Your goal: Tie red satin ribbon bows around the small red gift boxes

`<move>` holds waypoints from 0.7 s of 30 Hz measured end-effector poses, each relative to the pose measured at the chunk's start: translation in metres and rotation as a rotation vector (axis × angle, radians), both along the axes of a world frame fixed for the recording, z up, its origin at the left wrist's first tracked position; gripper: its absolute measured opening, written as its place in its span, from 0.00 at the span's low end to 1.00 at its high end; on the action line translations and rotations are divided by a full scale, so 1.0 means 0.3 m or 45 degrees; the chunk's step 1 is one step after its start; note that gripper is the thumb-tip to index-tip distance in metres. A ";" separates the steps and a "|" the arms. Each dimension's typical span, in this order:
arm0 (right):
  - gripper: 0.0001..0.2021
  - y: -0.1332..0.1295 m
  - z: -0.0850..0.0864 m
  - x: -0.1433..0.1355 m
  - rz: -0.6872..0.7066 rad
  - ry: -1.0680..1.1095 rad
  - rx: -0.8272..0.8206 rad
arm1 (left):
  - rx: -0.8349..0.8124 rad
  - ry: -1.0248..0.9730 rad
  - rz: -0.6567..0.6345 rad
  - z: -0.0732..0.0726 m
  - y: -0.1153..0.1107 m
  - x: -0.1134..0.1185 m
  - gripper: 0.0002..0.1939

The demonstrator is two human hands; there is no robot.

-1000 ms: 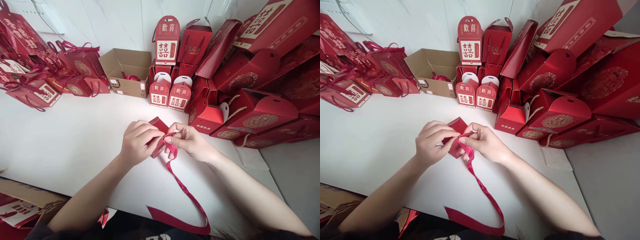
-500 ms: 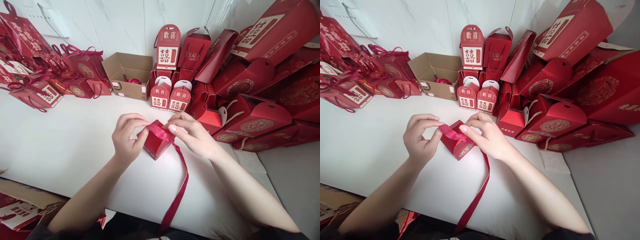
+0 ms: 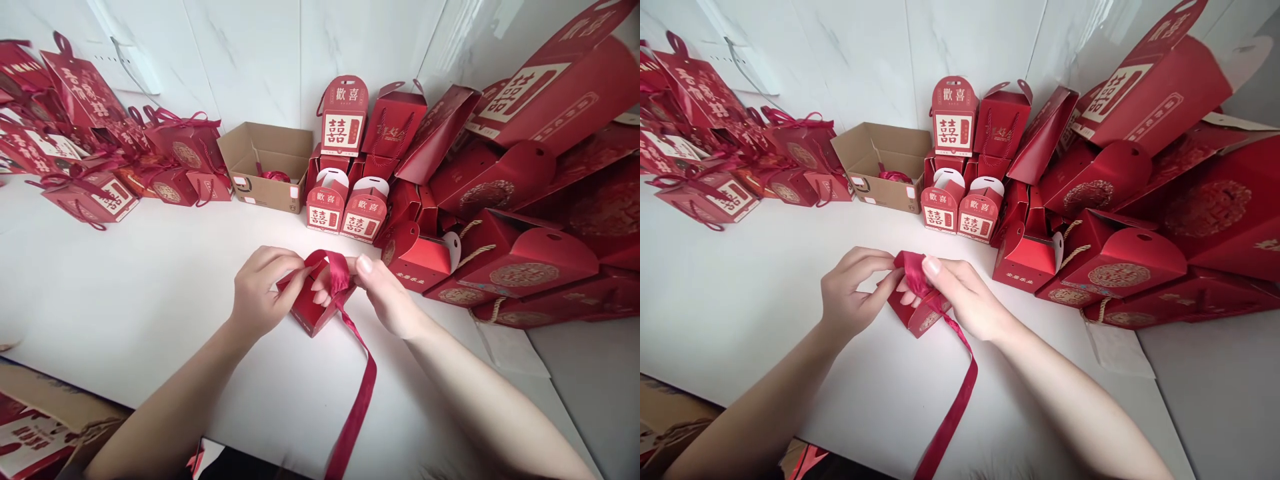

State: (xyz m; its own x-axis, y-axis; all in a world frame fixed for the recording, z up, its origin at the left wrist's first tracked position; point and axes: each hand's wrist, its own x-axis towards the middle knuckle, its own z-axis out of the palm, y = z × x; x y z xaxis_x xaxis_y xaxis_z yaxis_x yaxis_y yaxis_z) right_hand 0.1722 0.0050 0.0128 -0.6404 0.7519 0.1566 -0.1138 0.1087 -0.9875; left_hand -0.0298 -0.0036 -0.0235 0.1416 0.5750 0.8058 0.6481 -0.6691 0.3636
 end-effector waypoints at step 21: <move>0.16 0.003 -0.024 -0.014 -0.016 -0.182 0.318 | -1.297 -0.538 -0.327 0.039 0.030 -0.049 0.14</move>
